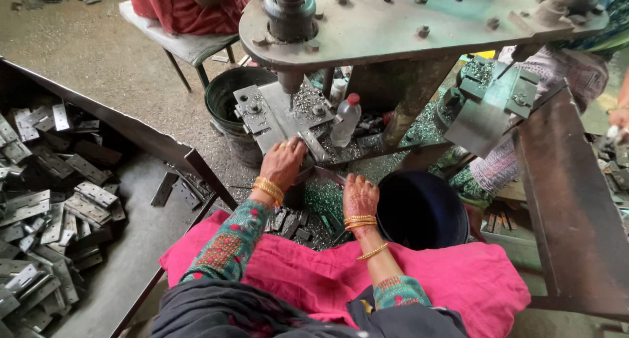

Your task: The person sits on the floor and operates a manual metal punching machine. They pick up small metal plates from a nearby bin, place them under the punch, and pull a lever to create holes. Finished plates are tossed into a pile on the floor.

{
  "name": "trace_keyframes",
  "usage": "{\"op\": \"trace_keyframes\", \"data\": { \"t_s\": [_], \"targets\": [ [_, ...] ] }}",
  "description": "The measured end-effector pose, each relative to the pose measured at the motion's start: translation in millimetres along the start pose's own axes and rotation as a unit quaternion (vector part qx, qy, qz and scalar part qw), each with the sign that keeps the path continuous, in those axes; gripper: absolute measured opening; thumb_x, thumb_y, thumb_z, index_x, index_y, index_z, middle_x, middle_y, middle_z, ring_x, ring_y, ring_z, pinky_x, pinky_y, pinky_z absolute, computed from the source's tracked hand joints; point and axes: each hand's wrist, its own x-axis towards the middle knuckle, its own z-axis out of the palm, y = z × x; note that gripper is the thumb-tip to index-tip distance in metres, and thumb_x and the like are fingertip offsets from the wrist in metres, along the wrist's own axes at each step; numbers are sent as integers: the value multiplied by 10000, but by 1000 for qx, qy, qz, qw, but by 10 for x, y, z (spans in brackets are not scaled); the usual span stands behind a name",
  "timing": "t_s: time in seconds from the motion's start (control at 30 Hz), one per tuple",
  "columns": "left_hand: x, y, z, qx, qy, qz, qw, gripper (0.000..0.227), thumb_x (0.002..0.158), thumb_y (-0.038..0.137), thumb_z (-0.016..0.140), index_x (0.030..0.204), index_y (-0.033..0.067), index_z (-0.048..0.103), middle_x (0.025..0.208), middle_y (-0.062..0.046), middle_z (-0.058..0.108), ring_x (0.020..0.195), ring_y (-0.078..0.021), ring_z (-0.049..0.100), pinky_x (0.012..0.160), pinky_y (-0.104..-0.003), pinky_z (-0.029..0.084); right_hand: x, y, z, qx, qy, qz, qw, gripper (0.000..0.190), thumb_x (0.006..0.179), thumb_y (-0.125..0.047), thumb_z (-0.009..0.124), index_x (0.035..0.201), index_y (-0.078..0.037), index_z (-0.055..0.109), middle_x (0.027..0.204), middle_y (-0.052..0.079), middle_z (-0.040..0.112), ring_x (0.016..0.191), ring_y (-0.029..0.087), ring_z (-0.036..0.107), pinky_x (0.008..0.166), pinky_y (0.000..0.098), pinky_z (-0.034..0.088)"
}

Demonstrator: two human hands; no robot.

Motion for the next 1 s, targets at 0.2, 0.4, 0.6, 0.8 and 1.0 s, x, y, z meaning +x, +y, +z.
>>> {"op": "trace_keyframes", "data": {
  "t_s": [0.2,0.4,0.6,0.8,1.0],
  "targets": [
    [880,322,-425,68,-43,-189,979,192,1019,134,533,1124,90,687,1195,-116,654,1108,-295,645,828,-431,544,-6,42,91,27,73,-18,997,258,1000,-220,444,1074,-71,641,986,134,690,911,323,688,797,466,513],
    [666,253,-358,21,-53,-265,962,308,937,184,562,1173,42,700,1350,-188,598,1306,-338,526,1011,-442,449,0,12,-54,-9,45,-10,999,188,932,-167,533,1063,-89,642,947,107,687,883,290,700,793,448,534],
    [241,447,-454,69,-7,-178,981,637,882,333,564,1388,-54,586,1496,-197,475,1418,-358,374,1157,-539,209,21,-52,-150,-50,32,-10,998,188,940,-152,572,1104,-95,643,945,94,688,857,266,702,770,437,538],
    [415,493,-556,88,-120,-255,955,401,1031,216,510,1360,-2,583,1602,-220,455,1520,-374,364,1262,-528,181,-36,-25,-211,-56,54,-35,996,243,893,-127,583,1128,-95,637,982,80,689,890,264,696,792,431,535],
    [446,408,-340,45,-54,-272,960,525,911,182,476,1381,-42,537,1520,-211,470,1452,-357,367,1220,-517,153,-46,-48,-178,-64,42,-29,997,242,920,-138,575,1150,-93,636,1004,86,689,898,262,693,789,425,532]
  ]
}}
